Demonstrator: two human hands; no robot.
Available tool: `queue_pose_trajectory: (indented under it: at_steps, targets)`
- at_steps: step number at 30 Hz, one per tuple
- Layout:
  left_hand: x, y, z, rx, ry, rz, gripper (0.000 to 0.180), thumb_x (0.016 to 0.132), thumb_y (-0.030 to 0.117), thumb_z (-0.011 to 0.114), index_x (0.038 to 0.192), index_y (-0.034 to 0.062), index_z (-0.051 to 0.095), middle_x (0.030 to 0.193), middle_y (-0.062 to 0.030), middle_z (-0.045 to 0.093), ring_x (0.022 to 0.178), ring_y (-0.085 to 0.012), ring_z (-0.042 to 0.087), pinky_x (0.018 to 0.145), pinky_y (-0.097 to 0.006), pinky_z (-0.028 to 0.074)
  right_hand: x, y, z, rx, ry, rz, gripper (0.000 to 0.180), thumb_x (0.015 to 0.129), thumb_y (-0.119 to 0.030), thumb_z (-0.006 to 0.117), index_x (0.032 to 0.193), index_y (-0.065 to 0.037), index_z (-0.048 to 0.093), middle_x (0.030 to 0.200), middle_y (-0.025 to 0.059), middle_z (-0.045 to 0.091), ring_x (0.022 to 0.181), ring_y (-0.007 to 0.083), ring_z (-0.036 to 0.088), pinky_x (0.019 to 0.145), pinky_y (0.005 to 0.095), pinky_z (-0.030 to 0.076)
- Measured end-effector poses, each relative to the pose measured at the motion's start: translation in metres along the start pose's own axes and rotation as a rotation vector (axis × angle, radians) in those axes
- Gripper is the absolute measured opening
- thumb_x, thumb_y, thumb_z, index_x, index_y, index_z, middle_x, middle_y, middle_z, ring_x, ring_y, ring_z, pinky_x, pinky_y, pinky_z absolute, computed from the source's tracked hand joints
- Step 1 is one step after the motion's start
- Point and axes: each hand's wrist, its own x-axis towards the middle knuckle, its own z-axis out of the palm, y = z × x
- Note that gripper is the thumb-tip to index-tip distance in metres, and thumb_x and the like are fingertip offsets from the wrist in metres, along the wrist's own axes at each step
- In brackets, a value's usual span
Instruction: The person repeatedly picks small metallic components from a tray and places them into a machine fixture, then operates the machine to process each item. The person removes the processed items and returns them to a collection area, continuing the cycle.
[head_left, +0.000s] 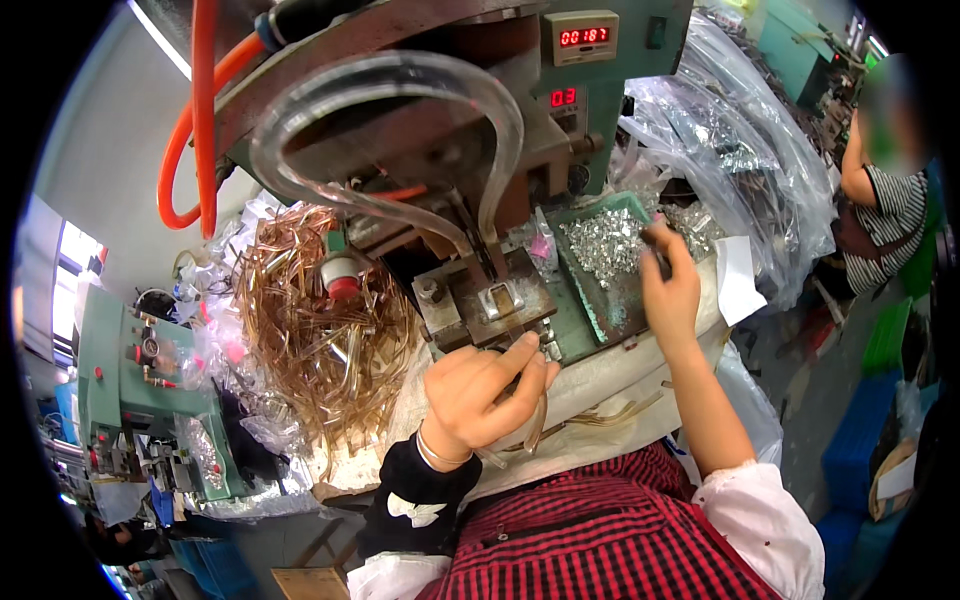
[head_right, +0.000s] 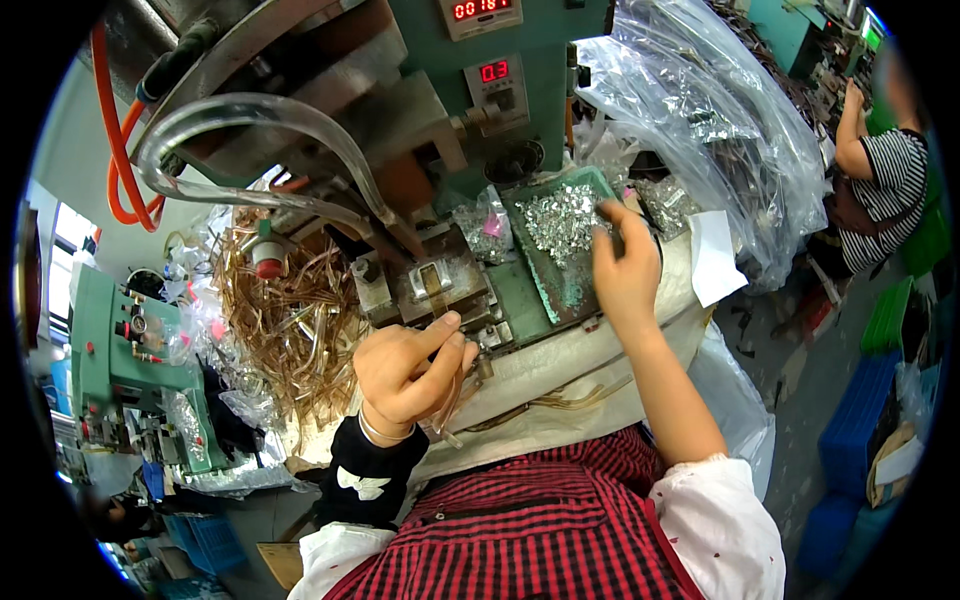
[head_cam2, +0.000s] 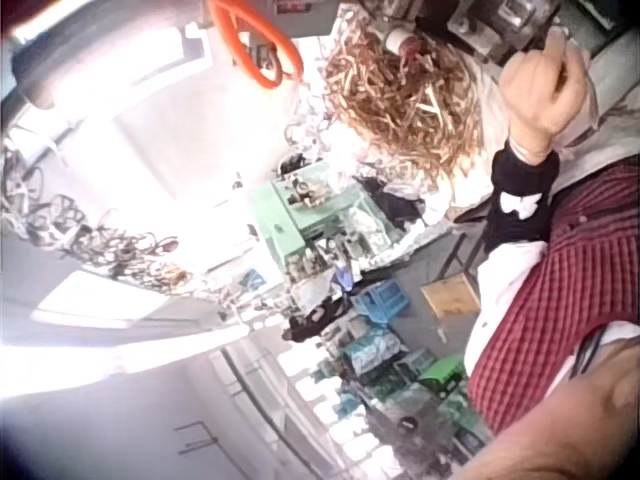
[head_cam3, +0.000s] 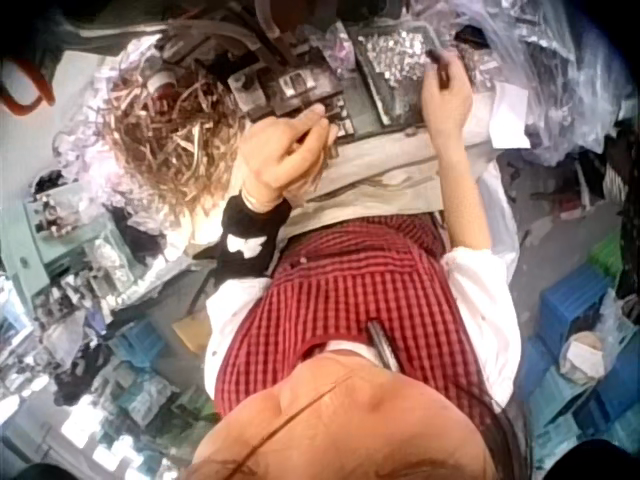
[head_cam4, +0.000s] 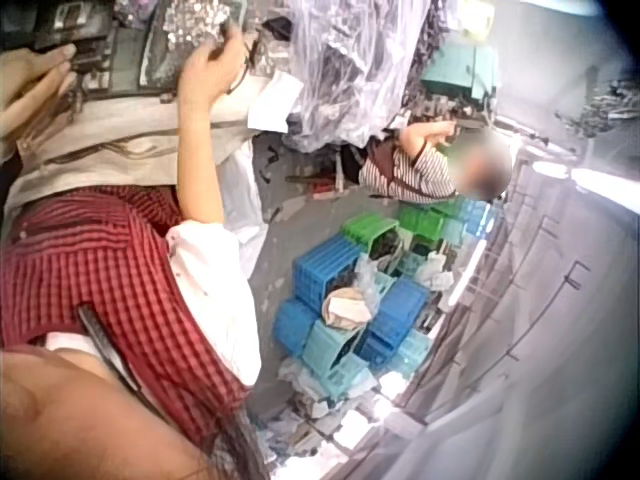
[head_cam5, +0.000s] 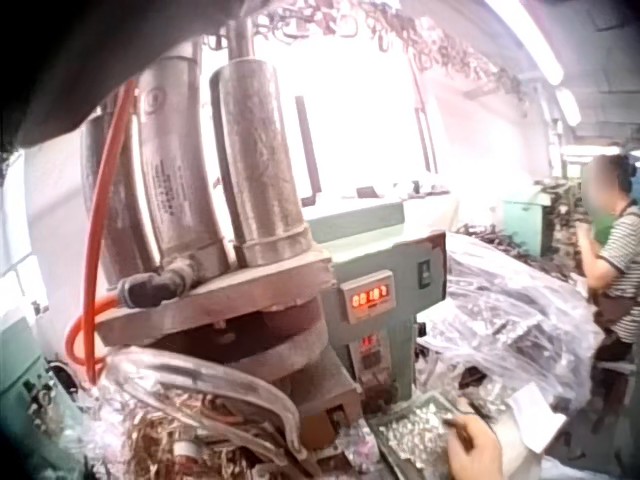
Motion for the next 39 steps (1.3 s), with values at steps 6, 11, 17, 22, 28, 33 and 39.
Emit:
queue_pose_trajectory:
  at_steps: [6,11,17,22,28,33,39]
  targets:
    - [-0.008,0.002,0.002,-0.018,0.032,-0.045,0.034,0.07,0.002,0.086,0.1,0.0048,0.07,0.102,-0.0142,0.075,0.056,-0.0157,0.062,0.045,-0.026,0.044,-0.028,-0.014,0.004,-0.473,-0.157,-0.228,0.012,0.077,-0.013,0.078,0.086,-0.011,0.07,0.093,0.0071,0.063,0.1,0.0305,0.059,0.079,0.0441,0.047]
    - [-0.021,0.028,-0.01,-0.026,0.031,-0.28,0.029,0.073,0.004,0.083,0.1,0.0034,0.074,0.109,-0.0157,0.076,0.07,-0.0175,0.069,0.058,-0.026,0.052,-0.025,-0.002,0.015,-0.579,-0.171,-0.325,0.011,0.078,-0.011,0.076,0.086,-0.008,0.068,0.093,0.0084,0.064,0.099,0.0315,0.059,0.078,0.0453,0.047]
    - [-0.062,0.03,-0.079,0.469,0.056,-0.529,0.021,0.086,-0.012,0.067,0.103,-0.0009,0.073,0.099,-0.0159,0.075,0.076,-0.0206,0.069,0.066,-0.03,0.054,-0.023,0.001,0.01,-0.416,-0.131,-0.194,0.01,0.082,-0.005,0.071,0.091,-0.004,0.069,0.091,0.0121,0.068,0.09,0.0339,0.064,0.08,0.0428,0.05]
    - [-0.073,-0.034,-0.114,0.644,-0.033,-0.778,0.011,0.083,0.0,0.075,0.093,0.0017,0.07,0.09,-0.011,0.066,0.086,-0.0271,0.061,0.077,-0.037,0.049,-0.008,-0.006,0.02,-0.257,-0.053,-0.303,0.012,0.086,-0.003,0.071,0.098,-0.003,0.071,0.089,0.0116,0.07,0.085,0.0312,0.064,0.077,0.0397,0.05]
    - [-0.166,-0.081,-0.068,0.869,-0.411,-1.044,0.027,0.071,0.013,0.08,0.087,0.008,0.06,0.093,-0.012,0.059,0.092,-0.035,0.06,0.077,-0.047,0.05,-0.015,-0.005,0.017,-0.283,-0.002,-0.377,0.011,0.083,-0.002,0.073,0.094,-0.005,0.072,0.088,0.0096,0.07,0.081,0.0293,0.063,0.075,0.0391,0.049]
    - [-0.162,-0.074,-0.097,0.832,-0.558,-1.24,0.015,0.079,0.011,0.068,0.091,0.0094,0.061,0.086,-0.0126,0.069,0.085,-0.0372,0.067,0.071,-0.049,0.052,-0.025,-0.026,-0.012,0.031,-0.136,0.097,0.014,0.079,-0.004,0.077,0.092,0.0,0.071,0.088,0.0094,0.07,0.085,0.0214,0.065,0.078,0.0333,0.051]
    - [-0.148,-0.054,-0.11,0.261,-0.194,-1.297,0.024,0.086,0.002,0.068,0.11,0.0022,0.064,0.086,-0.0142,0.07,0.075,-0.0269,0.068,0.07,-0.036,0.053,-0.015,-0.106,0.028,0.282,-0.29,-0.238,0.017,0.084,-0.002,0.072,0.101,-0.003,0.074,0.097,0.0111,0.073,0.097,0.0274,0.067,0.09,0.0366,0.051]
